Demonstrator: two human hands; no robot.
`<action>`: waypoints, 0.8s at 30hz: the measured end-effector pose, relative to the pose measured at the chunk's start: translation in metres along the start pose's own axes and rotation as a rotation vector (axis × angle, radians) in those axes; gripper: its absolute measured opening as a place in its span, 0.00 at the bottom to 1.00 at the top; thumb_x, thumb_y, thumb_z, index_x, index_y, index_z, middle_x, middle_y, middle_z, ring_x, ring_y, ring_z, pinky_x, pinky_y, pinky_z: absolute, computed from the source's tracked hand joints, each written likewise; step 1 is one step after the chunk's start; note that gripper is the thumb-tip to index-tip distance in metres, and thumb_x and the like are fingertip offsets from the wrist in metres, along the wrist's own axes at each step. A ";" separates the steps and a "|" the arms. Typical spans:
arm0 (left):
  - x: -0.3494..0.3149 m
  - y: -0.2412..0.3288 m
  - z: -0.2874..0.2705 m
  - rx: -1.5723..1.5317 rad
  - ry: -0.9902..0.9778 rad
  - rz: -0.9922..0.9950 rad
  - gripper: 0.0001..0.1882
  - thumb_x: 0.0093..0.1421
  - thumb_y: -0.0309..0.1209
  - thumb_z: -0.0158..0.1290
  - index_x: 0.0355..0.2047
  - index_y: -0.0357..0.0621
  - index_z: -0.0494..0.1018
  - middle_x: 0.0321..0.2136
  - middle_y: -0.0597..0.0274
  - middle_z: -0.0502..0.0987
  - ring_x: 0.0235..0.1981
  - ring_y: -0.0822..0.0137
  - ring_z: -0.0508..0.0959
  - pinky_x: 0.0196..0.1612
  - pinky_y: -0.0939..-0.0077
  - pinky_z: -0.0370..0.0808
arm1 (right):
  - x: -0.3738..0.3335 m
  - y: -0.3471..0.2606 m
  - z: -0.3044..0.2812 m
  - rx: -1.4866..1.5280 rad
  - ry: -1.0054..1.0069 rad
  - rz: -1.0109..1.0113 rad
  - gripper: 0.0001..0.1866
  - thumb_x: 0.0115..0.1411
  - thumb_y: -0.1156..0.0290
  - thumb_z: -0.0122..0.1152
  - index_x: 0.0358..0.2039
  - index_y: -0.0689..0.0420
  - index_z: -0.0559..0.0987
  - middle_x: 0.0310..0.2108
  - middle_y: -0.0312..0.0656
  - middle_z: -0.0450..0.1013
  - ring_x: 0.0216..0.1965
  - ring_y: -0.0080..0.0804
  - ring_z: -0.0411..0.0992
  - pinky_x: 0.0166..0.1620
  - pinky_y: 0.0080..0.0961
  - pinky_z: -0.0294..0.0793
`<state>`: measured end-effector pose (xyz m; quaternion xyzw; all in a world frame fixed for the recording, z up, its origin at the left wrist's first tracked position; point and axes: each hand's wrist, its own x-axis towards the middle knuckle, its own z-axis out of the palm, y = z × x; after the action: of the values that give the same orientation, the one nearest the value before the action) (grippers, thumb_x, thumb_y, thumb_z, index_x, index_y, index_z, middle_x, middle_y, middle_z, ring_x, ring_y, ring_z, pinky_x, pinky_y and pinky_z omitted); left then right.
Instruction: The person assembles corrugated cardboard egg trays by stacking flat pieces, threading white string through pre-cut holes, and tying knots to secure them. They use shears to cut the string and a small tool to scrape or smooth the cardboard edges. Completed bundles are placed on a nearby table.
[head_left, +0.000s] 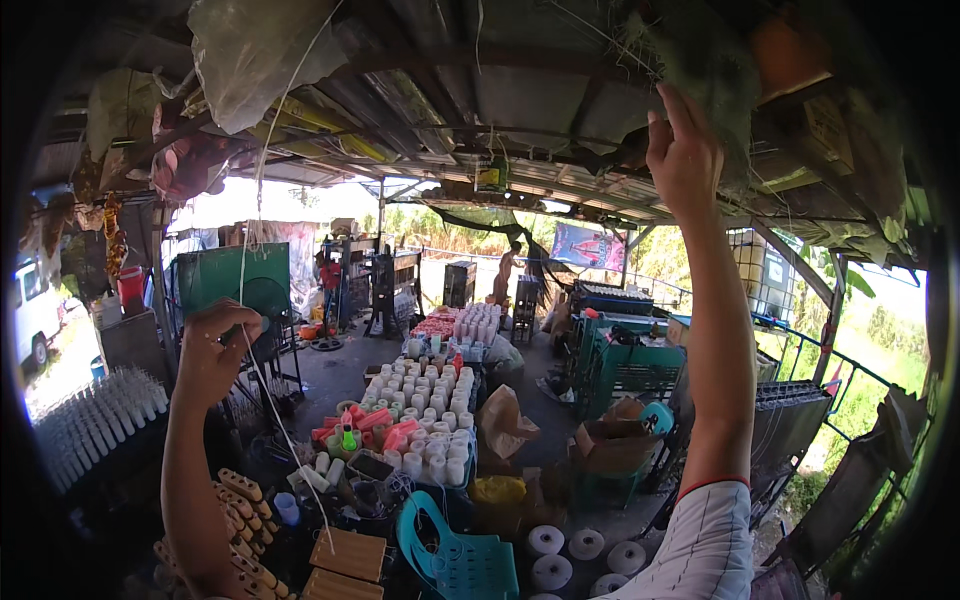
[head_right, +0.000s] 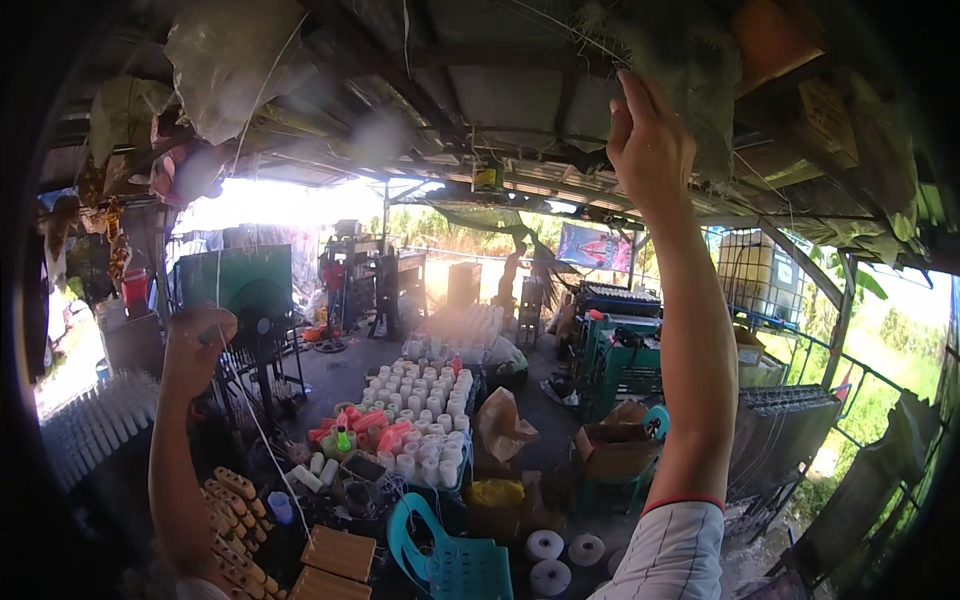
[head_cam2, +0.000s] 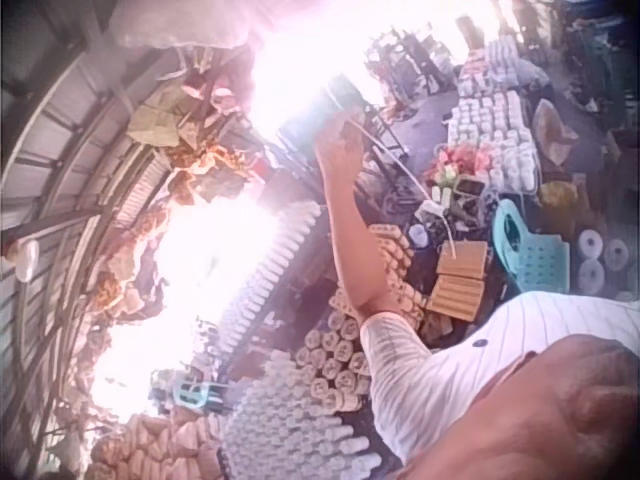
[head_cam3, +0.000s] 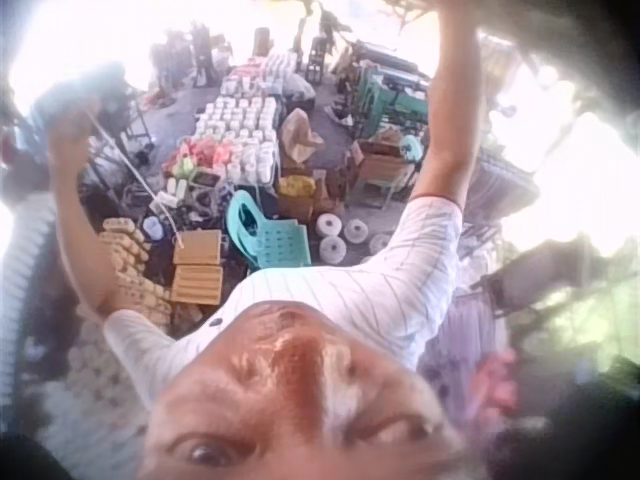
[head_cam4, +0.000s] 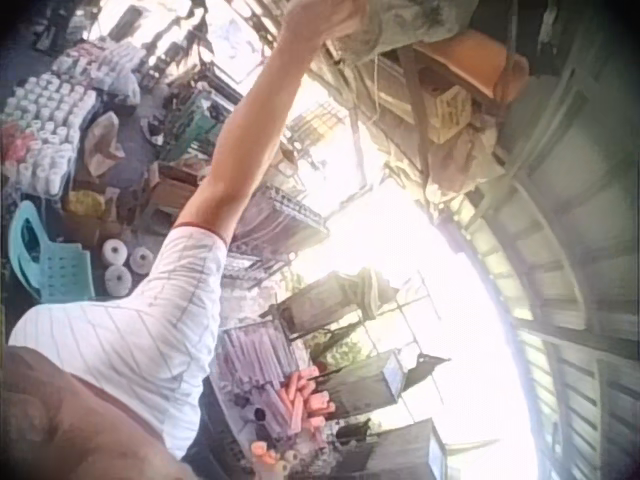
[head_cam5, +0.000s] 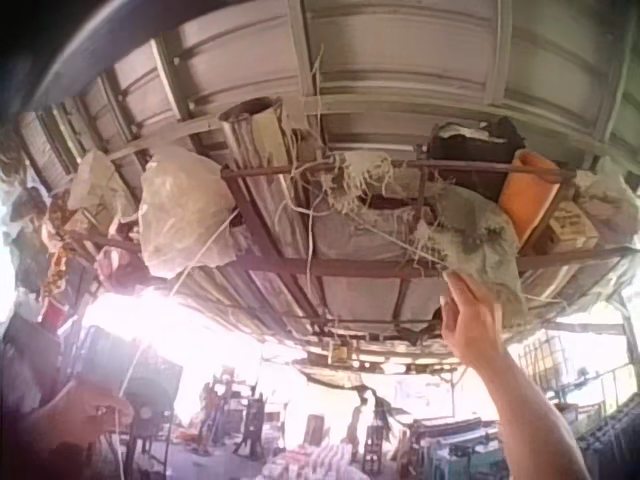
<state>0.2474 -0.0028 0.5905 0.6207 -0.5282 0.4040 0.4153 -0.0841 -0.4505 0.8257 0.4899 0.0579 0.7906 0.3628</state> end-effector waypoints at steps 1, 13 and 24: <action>0.003 0.002 0.003 0.015 0.002 -0.002 0.16 0.52 0.08 0.52 0.39 0.34 0.79 0.33 0.53 0.82 0.36 0.62 0.81 0.43 0.68 0.77 | 0.015 -0.004 0.011 -0.004 0.018 -0.073 0.15 0.64 0.71 0.66 0.50 0.59 0.79 0.38 0.48 0.82 0.33 0.51 0.82 0.35 0.44 0.82; 0.013 -0.016 -0.007 -0.794 0.047 -0.315 0.05 0.65 0.19 0.56 0.40 0.39 0.76 0.34 0.65 0.79 0.30 0.75 0.80 0.26 0.81 0.74 | -0.053 0.008 0.030 -0.150 -0.234 -0.013 0.17 0.64 0.75 0.64 0.52 0.47 0.79 0.47 0.41 0.81 0.36 0.43 0.83 0.38 0.40 0.84; 0.080 0.033 -0.007 -0.650 0.210 -0.157 0.07 0.67 0.24 0.59 0.44 0.37 0.76 0.35 0.62 0.80 0.30 0.72 0.85 0.16 0.84 0.69 | -0.241 0.017 -0.062 -0.319 -0.716 0.003 0.18 0.56 0.83 0.64 0.47 0.58 0.79 0.63 0.47 0.69 0.54 0.50 0.76 0.47 0.41 0.83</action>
<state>0.2232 -0.0249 0.6711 0.4498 -0.5343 0.2430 0.6732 -0.0820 -0.5982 0.6250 0.6721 -0.1968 0.5694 0.4305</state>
